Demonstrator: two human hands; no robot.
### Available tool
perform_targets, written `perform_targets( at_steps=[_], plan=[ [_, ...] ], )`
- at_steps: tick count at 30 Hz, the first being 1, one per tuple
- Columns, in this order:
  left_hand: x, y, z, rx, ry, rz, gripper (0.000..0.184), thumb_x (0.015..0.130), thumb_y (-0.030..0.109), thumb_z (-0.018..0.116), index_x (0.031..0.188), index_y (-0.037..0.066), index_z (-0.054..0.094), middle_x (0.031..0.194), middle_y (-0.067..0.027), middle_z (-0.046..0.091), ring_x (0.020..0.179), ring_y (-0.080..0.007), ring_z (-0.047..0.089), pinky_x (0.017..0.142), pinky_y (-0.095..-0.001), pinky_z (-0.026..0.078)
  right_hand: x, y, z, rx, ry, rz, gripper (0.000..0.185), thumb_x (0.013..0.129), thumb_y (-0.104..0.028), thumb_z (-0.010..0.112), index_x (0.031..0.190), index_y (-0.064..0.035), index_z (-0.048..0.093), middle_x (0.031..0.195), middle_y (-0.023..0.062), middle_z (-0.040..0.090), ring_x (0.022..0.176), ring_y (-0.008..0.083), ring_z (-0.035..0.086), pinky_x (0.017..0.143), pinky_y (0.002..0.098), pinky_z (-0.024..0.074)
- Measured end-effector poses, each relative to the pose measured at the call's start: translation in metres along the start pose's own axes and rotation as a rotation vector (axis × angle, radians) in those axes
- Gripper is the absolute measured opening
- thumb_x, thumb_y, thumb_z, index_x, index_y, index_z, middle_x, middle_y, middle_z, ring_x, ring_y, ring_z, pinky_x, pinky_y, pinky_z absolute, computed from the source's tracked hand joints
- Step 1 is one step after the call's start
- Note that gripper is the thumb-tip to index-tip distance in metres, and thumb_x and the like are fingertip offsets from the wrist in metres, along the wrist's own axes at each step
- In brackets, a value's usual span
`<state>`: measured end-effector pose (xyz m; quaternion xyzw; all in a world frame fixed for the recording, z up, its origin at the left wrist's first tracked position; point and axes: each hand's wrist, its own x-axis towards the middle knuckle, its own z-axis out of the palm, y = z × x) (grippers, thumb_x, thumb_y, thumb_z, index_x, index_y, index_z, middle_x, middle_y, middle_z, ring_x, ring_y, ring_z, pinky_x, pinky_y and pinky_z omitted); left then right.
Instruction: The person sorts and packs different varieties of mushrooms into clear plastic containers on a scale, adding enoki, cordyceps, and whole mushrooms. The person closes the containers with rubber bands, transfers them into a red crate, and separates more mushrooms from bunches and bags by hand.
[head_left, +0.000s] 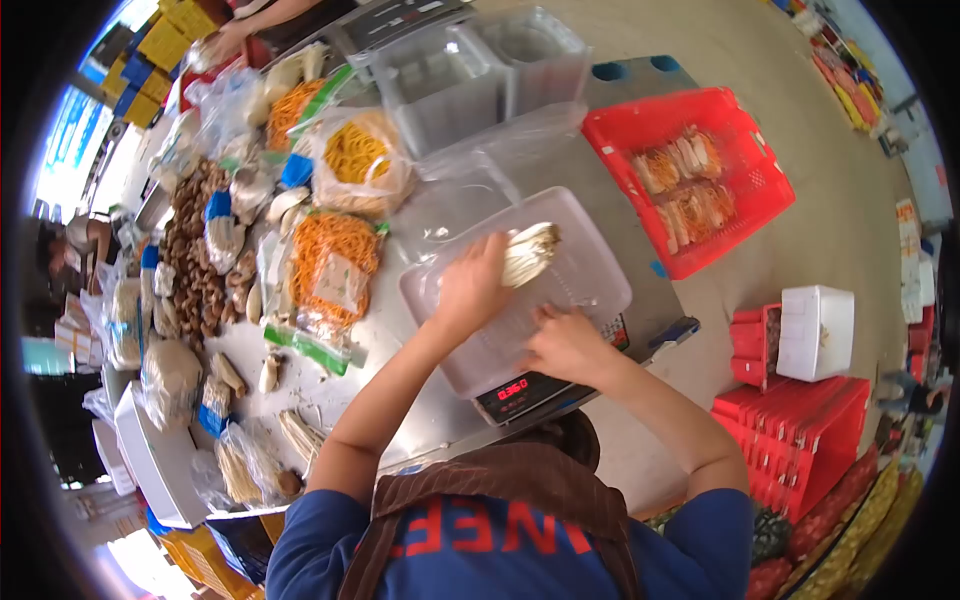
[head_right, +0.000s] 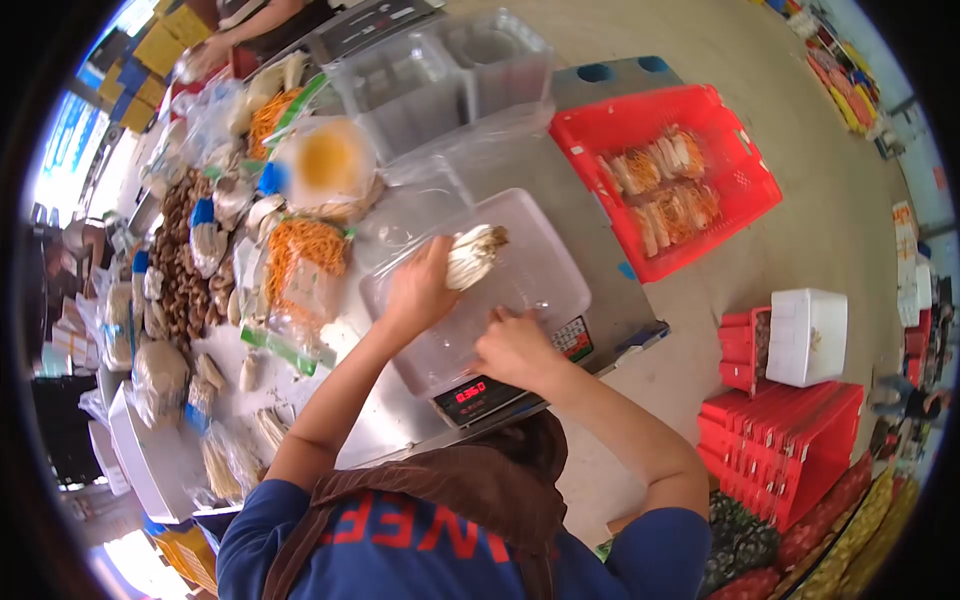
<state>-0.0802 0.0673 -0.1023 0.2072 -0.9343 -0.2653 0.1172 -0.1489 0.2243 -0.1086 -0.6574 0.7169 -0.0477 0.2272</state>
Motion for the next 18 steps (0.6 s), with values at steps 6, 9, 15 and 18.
perform_targets(
  at_steps=[6, 9, 15, 18],
  plan=[
    [-0.005, -0.005, 0.047, 0.412, -0.055, 0.128, 0.028, 0.066, 0.008, 0.057, 0.093, 0.005, 0.048, 0.078, -0.0111, 0.052, 0.073, -0.0303, 0.055, 0.063, -0.0396, 0.044, 0.004, -0.008, -0.011, -0.061, -0.112, 0.031, 0.041, 0.069, -0.047, 0.062, 0.074, -0.0071, 0.068, 0.089, 0.0172, 0.059, 0.095, 0.0304, 0.054, 0.071, 0.0522, 0.0433],
    [-0.003, 0.001, 0.034, 0.305, -0.142, 0.040, 0.035, 0.067, 0.011, 0.059, 0.100, 0.005, 0.048, 0.085, -0.0124, 0.051, 0.082, -0.0327, 0.052, 0.071, -0.0436, 0.042, 0.004, -0.006, -0.005, -0.065, -0.105, 0.003, 0.042, 0.067, -0.046, 0.064, 0.074, -0.0050, 0.068, 0.095, 0.0202, 0.058, 0.095, 0.0335, 0.052, 0.073, 0.0541, 0.0420],
    [-0.017, 0.006, 0.011, 0.223, -0.174, 0.057, 0.093, 0.058, 0.019, 0.072, 0.132, -0.006, 0.023, 0.112, -0.0190, 0.046, 0.098, -0.0336, 0.046, 0.087, -0.0392, 0.037, -0.012, 0.014, -0.033, 0.567, 0.215, -0.033, 0.029, 0.072, -0.028, 0.067, 0.088, -0.0044, 0.063, 0.080, 0.0110, 0.062, 0.076, 0.0265, 0.060, 0.074, 0.0395, 0.0467],
    [-0.025, 0.006, 0.020, 0.194, -0.092, 0.059, 0.092, 0.058, 0.024, 0.074, 0.130, -0.006, 0.026, 0.119, -0.0194, 0.044, 0.104, -0.0333, 0.045, 0.090, -0.0386, 0.035, 0.014, 0.053, -0.052, 0.500, 0.720, 0.219, 0.019, 0.079, -0.011, 0.057, 0.097, -0.0026, 0.059, 0.090, 0.0142, 0.059, 0.084, 0.0311, 0.056, 0.073, 0.0375, 0.0457]
  ],
)
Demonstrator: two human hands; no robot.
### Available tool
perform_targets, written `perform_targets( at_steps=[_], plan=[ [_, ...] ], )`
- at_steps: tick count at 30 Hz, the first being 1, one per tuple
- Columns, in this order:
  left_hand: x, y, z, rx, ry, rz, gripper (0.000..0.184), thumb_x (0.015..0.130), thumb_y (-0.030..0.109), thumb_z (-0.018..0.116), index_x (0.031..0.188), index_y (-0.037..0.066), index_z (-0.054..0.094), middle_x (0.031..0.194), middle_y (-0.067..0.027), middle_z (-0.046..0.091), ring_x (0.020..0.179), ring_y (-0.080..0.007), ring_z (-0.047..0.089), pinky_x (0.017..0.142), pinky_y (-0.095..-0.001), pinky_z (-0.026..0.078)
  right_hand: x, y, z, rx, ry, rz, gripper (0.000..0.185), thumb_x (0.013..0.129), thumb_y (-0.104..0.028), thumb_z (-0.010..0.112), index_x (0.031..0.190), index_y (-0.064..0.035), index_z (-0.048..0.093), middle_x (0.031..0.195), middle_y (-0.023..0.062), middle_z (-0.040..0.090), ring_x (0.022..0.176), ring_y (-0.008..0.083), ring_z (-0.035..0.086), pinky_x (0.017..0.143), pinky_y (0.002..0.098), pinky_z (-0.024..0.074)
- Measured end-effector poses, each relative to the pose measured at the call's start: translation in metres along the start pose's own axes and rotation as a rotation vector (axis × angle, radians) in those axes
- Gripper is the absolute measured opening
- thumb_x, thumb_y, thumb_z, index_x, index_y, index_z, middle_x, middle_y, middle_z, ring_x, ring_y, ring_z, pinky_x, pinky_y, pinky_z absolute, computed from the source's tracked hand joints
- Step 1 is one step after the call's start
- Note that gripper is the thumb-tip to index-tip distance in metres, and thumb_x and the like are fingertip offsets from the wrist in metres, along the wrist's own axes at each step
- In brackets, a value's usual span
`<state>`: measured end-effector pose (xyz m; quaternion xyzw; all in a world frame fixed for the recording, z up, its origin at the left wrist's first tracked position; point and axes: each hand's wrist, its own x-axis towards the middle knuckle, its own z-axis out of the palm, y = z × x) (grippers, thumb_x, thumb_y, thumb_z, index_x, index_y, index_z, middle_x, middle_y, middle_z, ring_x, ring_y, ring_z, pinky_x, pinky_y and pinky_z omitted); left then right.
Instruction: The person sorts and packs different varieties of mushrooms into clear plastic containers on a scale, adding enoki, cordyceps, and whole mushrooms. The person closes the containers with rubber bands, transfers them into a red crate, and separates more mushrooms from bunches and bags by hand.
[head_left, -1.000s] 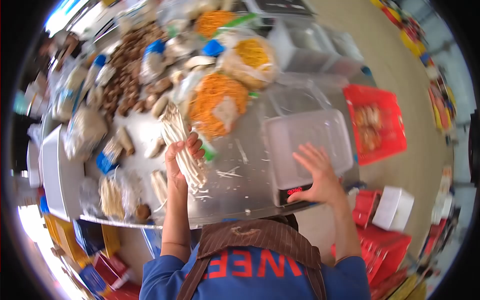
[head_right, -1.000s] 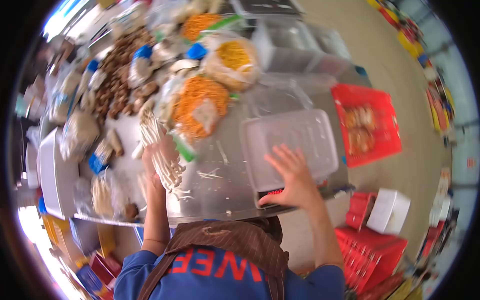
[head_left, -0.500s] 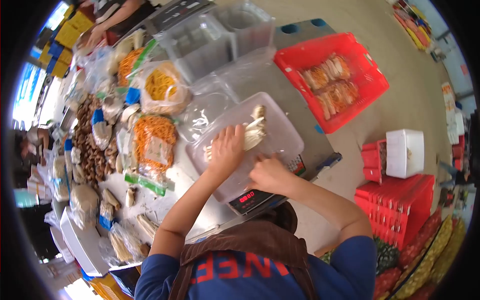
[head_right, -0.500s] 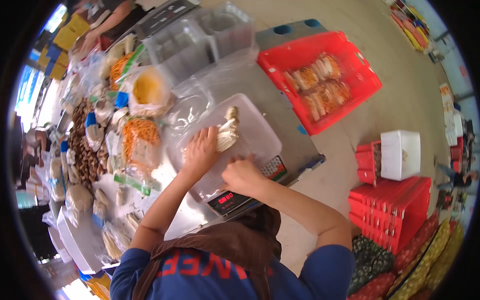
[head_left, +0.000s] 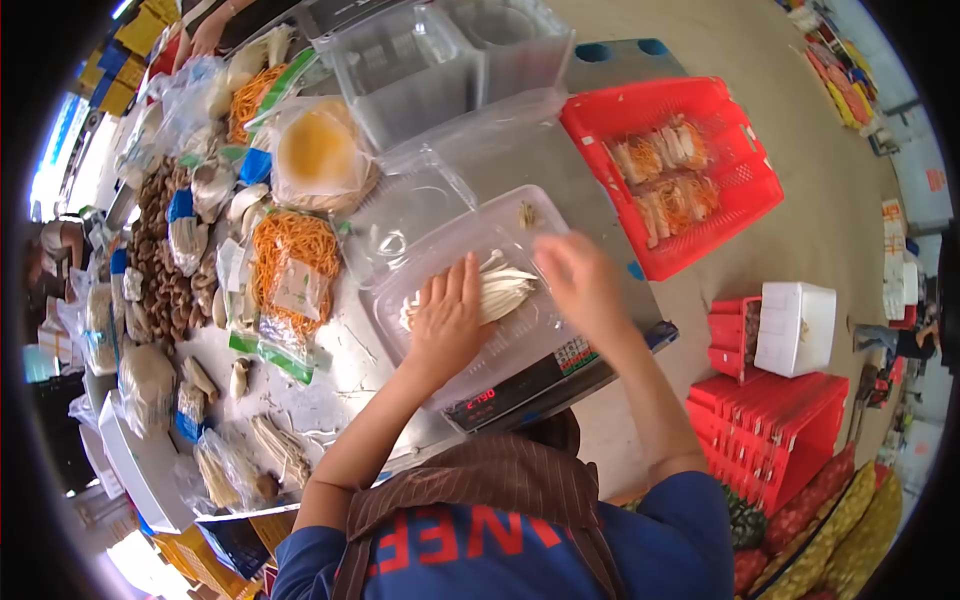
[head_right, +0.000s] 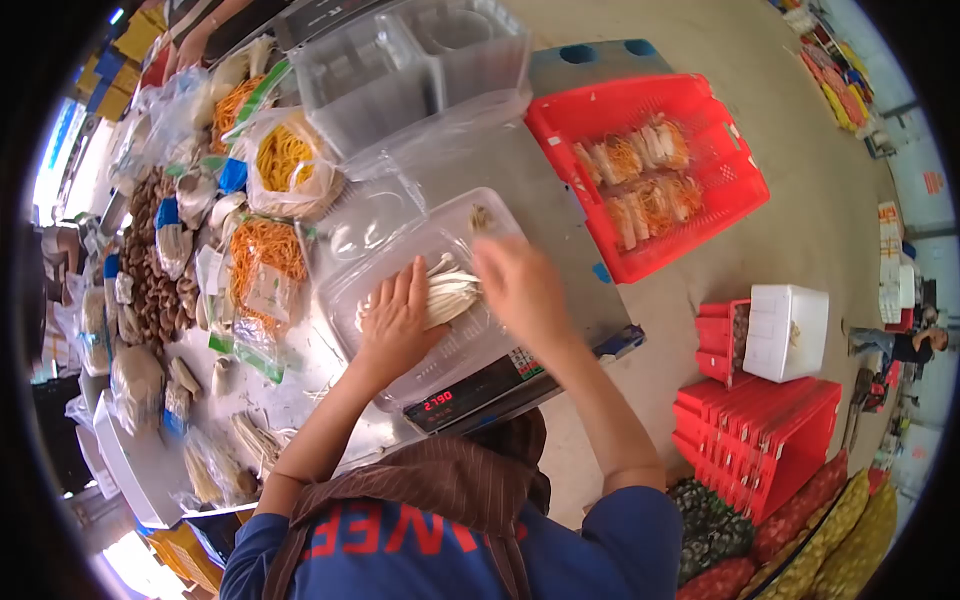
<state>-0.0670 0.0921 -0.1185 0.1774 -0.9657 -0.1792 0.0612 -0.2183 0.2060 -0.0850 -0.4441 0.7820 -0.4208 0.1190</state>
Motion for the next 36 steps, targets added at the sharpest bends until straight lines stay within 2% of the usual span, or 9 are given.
perform_targets(
  at_steps=[6, 17, 22, 23, 24, 27, 29, 31, 36],
  plan=[
    [-0.007, 0.003, -0.022, -0.102, 0.119, 0.054, 0.069, 0.066, 0.021, 0.071, 0.123, -0.002, 0.040, 0.121, -0.0198, 0.043, 0.110, -0.0350, 0.042, 0.092, -0.0409, 0.035, 0.055, 0.056, 0.032, -0.287, -0.180, -0.169, 0.044, 0.077, -0.008, 0.058, 0.119, -0.0066, 0.047, 0.115, 0.0146, 0.049, 0.104, 0.0282, 0.051, 0.086, 0.0351, 0.0414],
    [-0.053, -0.021, -0.052, -0.467, 0.481, -0.090, 0.026, 0.072, 0.008, 0.067, 0.096, 0.001, 0.060, 0.101, -0.0142, 0.056, 0.090, -0.0292, 0.056, 0.075, -0.0350, 0.047, 0.136, 0.067, 0.051, -0.249, -0.146, -0.075, 0.018, 0.071, -0.019, 0.066, 0.085, -0.0068, 0.062, 0.086, 0.0139, 0.058, 0.082, 0.0317, 0.056, 0.074, 0.0380, 0.0452],
    [-0.104, -0.043, -0.057, -0.470, 0.605, -0.256, 0.022, 0.072, 0.006, 0.066, 0.092, 0.001, 0.060, 0.098, -0.0143, 0.057, 0.087, -0.0306, 0.057, 0.073, -0.0343, 0.048, 0.190, 0.104, 0.106, -0.087, -0.912, -0.021, 0.040, 0.068, -0.011, 0.069, 0.106, -0.0034, 0.056, 0.100, 0.0082, 0.062, 0.091, 0.0164, 0.056, 0.081, 0.0320, 0.0434],
    [-0.119, -0.045, -0.058, -0.541, 0.584, -0.374, 0.021, 0.072, 0.007, 0.065, 0.092, 0.002, 0.060, 0.098, -0.0129, 0.057, 0.087, -0.0299, 0.057, 0.073, -0.0343, 0.048, 0.193, 0.124, 0.126, -0.264, -0.806, -0.196, 0.039, 0.069, -0.010, 0.069, 0.106, -0.0051, 0.056, 0.090, 0.0061, 0.062, 0.081, 0.0160, 0.058, 0.073, 0.0314, 0.0463],
    [-0.133, -0.053, -0.055, -0.475, 0.621, -0.388, 0.018, 0.074, 0.010, 0.063, 0.091, 0.002, 0.060, 0.097, -0.0112, 0.057, 0.086, -0.0288, 0.057, 0.073, -0.0346, 0.048, 0.201, 0.110, 0.140, -0.238, -1.077, 0.041, 0.036, 0.069, -0.010, 0.071, 0.102, -0.0053, 0.057, 0.083, 0.0041, 0.062, 0.072, 0.0143, 0.058, 0.064, 0.0288, 0.0475],
    [-0.179, -0.065, -0.040, -0.424, 0.788, -0.617, 0.017, 0.076, 0.014, 0.061, 0.089, 0.003, 0.060, 0.092, -0.0113, 0.057, 0.082, -0.0283, 0.057, 0.071, -0.0358, 0.047, 0.205, 0.120, 0.155, -0.268, -0.865, -0.248, 0.023, 0.066, -0.018, 0.074, 0.079, -0.0052, 0.059, 0.069, 0.0043, 0.061, 0.058, 0.0126, 0.054, 0.051, 0.0278, 0.0448],
    [-0.210, -0.066, -0.032, -0.492, 0.768, -0.686, 0.016, 0.077, 0.014, 0.060, 0.087, 0.003, 0.060, 0.087, -0.0115, 0.056, 0.078, -0.0281, 0.057, 0.068, -0.0365, 0.047, 0.221, 0.112, 0.143, -0.260, -0.946, 0.197, 0.014, 0.070, -0.010, 0.068, 0.080, -0.0042, 0.061, 0.075, 0.0065, 0.062, 0.066, 0.0156, 0.058, 0.058, 0.0293, 0.0480],
    [-0.238, -0.057, -0.034, -0.531, 0.850, -0.813, 0.015, 0.077, 0.014, 0.060, 0.086, 0.003, 0.060, 0.085, -0.0112, 0.056, 0.077, -0.0279, 0.057, 0.067, -0.0367, 0.047, 0.242, 0.118, 0.115, 0.068, -0.549, 0.434, 0.014, 0.070, -0.006, 0.067, 0.081, -0.0022, 0.059, 0.080, 0.0079, 0.061, 0.066, 0.0132, 0.057, 0.052, 0.0278, 0.0465],
    [-0.261, -0.055, -0.015, -0.506, 1.001, -0.906, 0.011, 0.077, 0.014, 0.059, 0.083, 0.004, 0.059, 0.082, -0.0105, 0.057, 0.075, -0.0276, 0.057, 0.065, -0.0366, 0.047, 0.234, -0.099, 0.063, 0.256, -0.045, -0.237, 0.018, 0.084, -0.014, 0.057, 0.091, 0.0019, 0.061, 0.086, 0.0133, 0.060, 0.068, 0.0212, 0.056, 0.062, 0.0305, 0.0471]
  ],
)
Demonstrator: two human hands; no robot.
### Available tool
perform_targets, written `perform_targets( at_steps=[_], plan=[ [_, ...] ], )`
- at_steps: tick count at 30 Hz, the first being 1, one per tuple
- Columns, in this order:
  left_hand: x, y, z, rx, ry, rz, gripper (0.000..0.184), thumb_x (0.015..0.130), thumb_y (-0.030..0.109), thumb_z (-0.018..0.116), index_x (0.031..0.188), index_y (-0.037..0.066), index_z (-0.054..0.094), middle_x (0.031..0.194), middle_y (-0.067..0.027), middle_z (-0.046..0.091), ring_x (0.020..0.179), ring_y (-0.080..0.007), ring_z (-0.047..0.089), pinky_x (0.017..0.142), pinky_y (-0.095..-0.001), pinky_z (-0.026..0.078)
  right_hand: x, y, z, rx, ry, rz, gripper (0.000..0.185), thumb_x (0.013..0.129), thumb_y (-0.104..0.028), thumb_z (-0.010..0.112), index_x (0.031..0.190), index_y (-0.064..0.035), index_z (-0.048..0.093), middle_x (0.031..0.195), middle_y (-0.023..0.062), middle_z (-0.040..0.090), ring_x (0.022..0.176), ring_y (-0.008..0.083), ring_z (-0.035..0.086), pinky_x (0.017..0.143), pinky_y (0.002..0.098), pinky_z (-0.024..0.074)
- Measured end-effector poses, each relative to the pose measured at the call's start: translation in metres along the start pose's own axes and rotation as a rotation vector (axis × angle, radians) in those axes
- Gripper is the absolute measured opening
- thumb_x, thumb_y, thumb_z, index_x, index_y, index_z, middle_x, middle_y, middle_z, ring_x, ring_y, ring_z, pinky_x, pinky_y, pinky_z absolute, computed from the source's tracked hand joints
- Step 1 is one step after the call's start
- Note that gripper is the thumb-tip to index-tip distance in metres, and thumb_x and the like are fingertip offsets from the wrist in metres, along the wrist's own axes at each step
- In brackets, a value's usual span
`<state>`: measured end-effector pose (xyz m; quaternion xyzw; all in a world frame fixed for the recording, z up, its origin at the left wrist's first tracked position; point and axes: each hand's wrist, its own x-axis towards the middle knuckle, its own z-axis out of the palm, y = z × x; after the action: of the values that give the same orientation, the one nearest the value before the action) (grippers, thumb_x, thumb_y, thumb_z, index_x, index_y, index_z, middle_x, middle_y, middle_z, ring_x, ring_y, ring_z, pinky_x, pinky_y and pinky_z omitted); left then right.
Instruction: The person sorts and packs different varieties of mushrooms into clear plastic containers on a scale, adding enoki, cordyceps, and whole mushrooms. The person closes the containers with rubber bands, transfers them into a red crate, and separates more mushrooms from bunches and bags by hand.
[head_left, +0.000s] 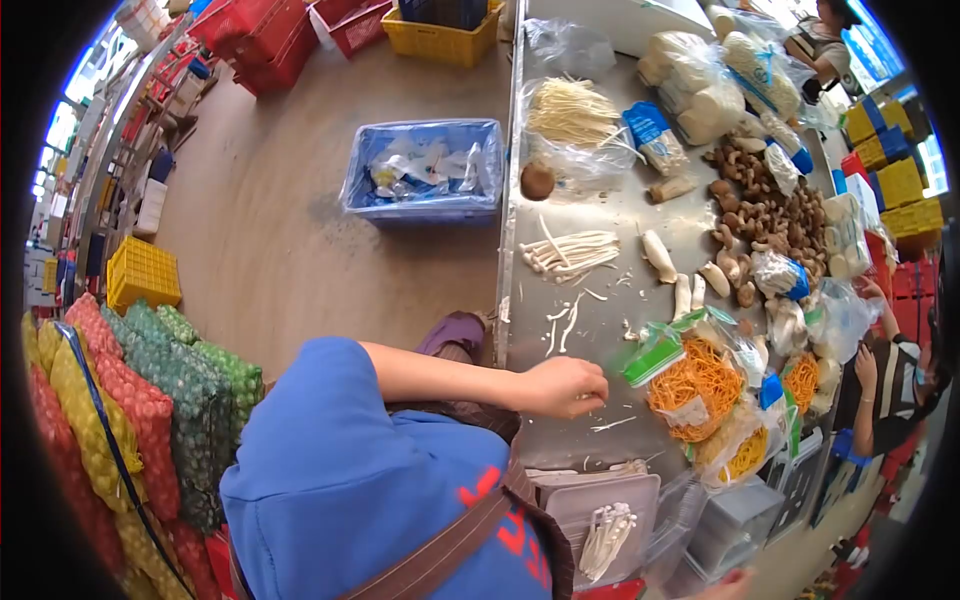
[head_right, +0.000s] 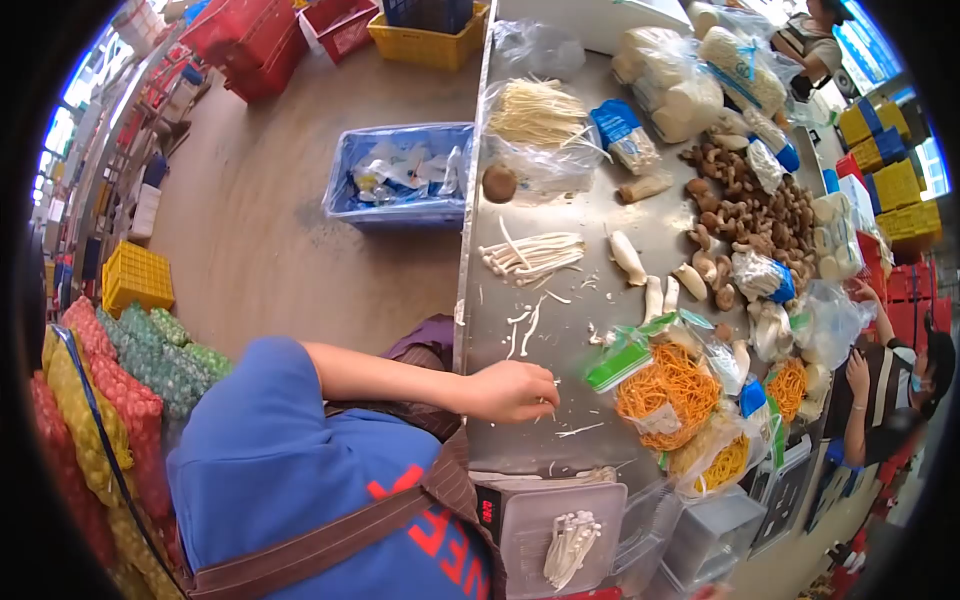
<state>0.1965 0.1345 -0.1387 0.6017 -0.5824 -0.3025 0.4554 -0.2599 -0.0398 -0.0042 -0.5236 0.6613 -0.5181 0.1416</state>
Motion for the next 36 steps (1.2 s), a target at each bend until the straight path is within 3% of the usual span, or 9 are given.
perform_targets(
  at_steps=[2, 6, 9, 13, 16, 22, 25, 29, 36],
  plan=[
    [0.002, 0.006, 0.005, -0.096, -0.067, 0.051, 0.009, 0.077, 0.013, 0.058, 0.080, 0.004, 0.059, 0.079, -0.0102, 0.056, 0.073, -0.0279, 0.056, 0.064, -0.0375, 0.047, 0.006, -0.082, 0.036, 0.118, 0.031, -0.075, 0.022, 0.088, -0.014, 0.050, 0.098, 0.0037, 0.058, 0.087, 0.0146, 0.060, 0.068, 0.0223, 0.056, 0.061, 0.0307, 0.0476],
    [0.010, 0.016, 0.010, -0.148, -0.110, 0.248, 0.010, 0.076, 0.014, 0.056, 0.075, 0.004, 0.055, 0.073, -0.0107, 0.052, 0.073, -0.0291, 0.055, 0.063, -0.0397, 0.046, -0.054, -0.231, 0.099, 0.495, -0.636, -0.178, 0.045, 0.082, -0.032, 0.059, 0.115, -0.0030, 0.050, 0.106, 0.0114, 0.053, 0.089, 0.0165, 0.052, 0.079, 0.0278, 0.0429],
    [0.012, 0.015, 0.016, -0.152, -0.152, 0.318, 0.011, 0.075, 0.014, 0.056, 0.072, 0.004, 0.053, 0.073, -0.0110, 0.052, 0.073, -0.0299, 0.055, 0.062, -0.0405, 0.045, -0.107, -0.325, 0.138, 0.528, -0.785, -0.423, 0.050, 0.084, -0.040, 0.056, 0.117, -0.0032, 0.045, 0.108, 0.0109, 0.049, 0.089, 0.0146, 0.049, 0.079, 0.0258, 0.0397],
    [0.008, 0.020, 0.017, -0.230, -0.213, 0.370, 0.013, 0.076, 0.016, 0.055, 0.072, 0.003, 0.054, 0.072, -0.0120, 0.053, 0.072, -0.0304, 0.055, 0.062, -0.0413, 0.045, -0.076, -0.393, 0.127, 0.645, -0.753, -0.752, 0.040, 0.091, -0.035, 0.042, 0.109, -0.0003, 0.053, 0.107, 0.0185, 0.055, 0.087, 0.0316, 0.052, 0.082, 0.0468, 0.0389],
    [0.009, 0.022, 0.012, -0.277, -0.299, 0.377, 0.015, 0.075, 0.017, 0.055, 0.072, 0.003, 0.054, 0.072, -0.0128, 0.055, 0.073, -0.0311, 0.056, 0.063, -0.0416, 0.045, -0.073, -0.418, 0.115, 0.832, -1.145, -0.618, 0.040, 0.091, -0.038, 0.040, 0.111, -0.0056, 0.053, 0.110, 0.0162, 0.053, 0.089, 0.0308, 0.050, 0.083, 0.0450, 0.0376],
    [0.017, 0.017, -0.005, -0.295, -0.391, 0.418, 0.016, 0.075, 0.018, 0.056, 0.075, 0.003, 0.055, 0.075, -0.0131, 0.055, 0.075, -0.0319, 0.056, 0.063, -0.0420, 0.045, -0.171, -0.386, 0.144, 0.915, -1.325, -0.608, 0.039, 0.086, -0.045, 0.047, 0.109, -0.0146, 0.056, 0.109, 0.0007, 0.052, 0.101, 0.0241, 0.043, 0.086, 0.0435, 0.0314],
    [0.025, 0.011, -0.004, -0.251, -0.436, 0.423, 0.015, 0.076, 0.018, 0.056, 0.076, 0.004, 0.054, 0.075, -0.0120, 0.053, 0.075, -0.0313, 0.055, 0.063, -0.0413, 0.045, -0.186, -0.387, 0.132, 0.965, -1.396, -0.459, 0.018, 0.084, -0.024, 0.055, 0.101, -0.0163, 0.054, 0.104, -0.0051, 0.053, 0.098, 0.0144, 0.046, 0.083, 0.0390, 0.0322],
    [0.031, 0.013, -0.001, -0.276, -0.487, 0.457, 0.014, 0.077, 0.018, 0.056, 0.076, 0.004, 0.053, 0.073, -0.0105, 0.052, 0.072, -0.0290, 0.055, 0.063, -0.0399, 0.045, -0.204, -0.380, 0.138, 1.320, -1.333, -0.331, 0.020, 0.079, -0.007, 0.059, 0.097, -0.0063, 0.051, 0.097, 0.0048, 0.050, 0.089, 0.0186, 0.050, 0.074, 0.0322, 0.0420],
    [0.031, 0.012, 0.004, -0.320, -0.564, 0.494, 0.011, 0.077, 0.016, 0.056, 0.078, 0.005, 0.054, 0.072, -0.0094, 0.051, 0.071, -0.0277, 0.054, 0.064, -0.0376, 0.045, -0.194, -0.365, 0.128, 1.165, -1.440, -0.225, 0.015, 0.081, -0.010, 0.057, 0.093, -0.0040, 0.049, 0.094, 0.0096, 0.050, 0.082, 0.0223, 0.052, 0.066, 0.0311, 0.0461]
  ],
)
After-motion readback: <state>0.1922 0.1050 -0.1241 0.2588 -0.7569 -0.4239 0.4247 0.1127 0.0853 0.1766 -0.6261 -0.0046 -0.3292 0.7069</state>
